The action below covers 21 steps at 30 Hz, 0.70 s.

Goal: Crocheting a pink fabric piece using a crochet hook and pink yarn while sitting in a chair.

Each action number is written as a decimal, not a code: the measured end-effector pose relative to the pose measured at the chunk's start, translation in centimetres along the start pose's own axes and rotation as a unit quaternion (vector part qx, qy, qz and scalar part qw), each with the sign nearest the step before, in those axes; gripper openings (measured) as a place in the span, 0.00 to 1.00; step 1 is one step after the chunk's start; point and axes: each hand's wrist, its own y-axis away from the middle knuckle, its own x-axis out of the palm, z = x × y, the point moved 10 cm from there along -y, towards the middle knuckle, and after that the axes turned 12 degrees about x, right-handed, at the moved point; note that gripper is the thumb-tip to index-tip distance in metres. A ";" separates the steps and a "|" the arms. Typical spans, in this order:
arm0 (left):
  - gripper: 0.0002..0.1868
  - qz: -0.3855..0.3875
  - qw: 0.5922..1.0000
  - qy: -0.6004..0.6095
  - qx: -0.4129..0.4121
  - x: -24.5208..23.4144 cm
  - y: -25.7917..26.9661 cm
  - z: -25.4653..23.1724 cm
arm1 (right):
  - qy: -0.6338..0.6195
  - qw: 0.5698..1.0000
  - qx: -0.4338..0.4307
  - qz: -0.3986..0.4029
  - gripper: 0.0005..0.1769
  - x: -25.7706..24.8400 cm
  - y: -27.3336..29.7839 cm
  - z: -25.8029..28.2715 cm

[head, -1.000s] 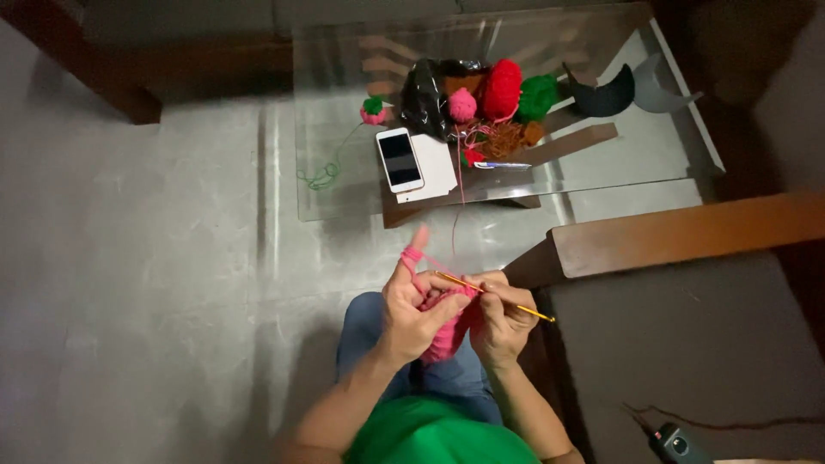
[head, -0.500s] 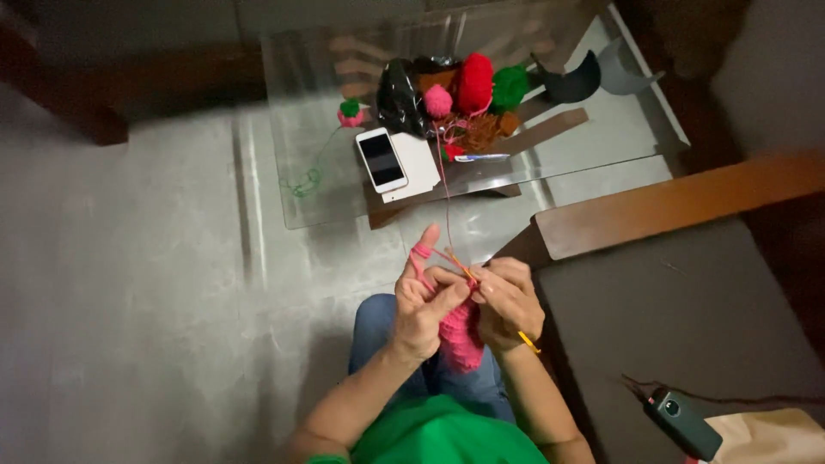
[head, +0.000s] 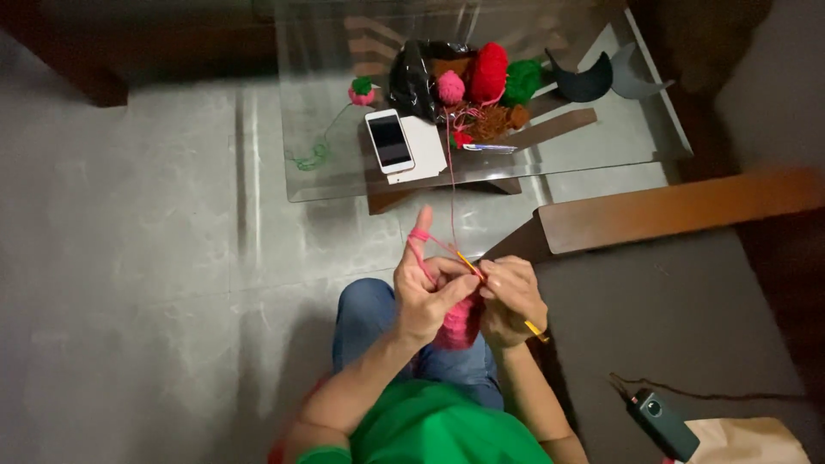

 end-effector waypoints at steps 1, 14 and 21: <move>0.58 0.004 0.999 0.045 -0.018 0.7 0.0 -0.1 | -0.077 0.995 0.062 -0.007 0.06 -0.2 -0.1 -1.1; 0.59 0.057 0.987 -0.151 -0.002 0.5 0.3 -1.9 | -0.227 0.961 0.158 0.013 0.06 -1.0 0.3 -3.0; 0.57 -0.017 0.999 0.015 -0.029 1.1 1.1 -0.8 | 0.065 0.987 -0.128 -0.071 0.07 -0.9 2.1 2.8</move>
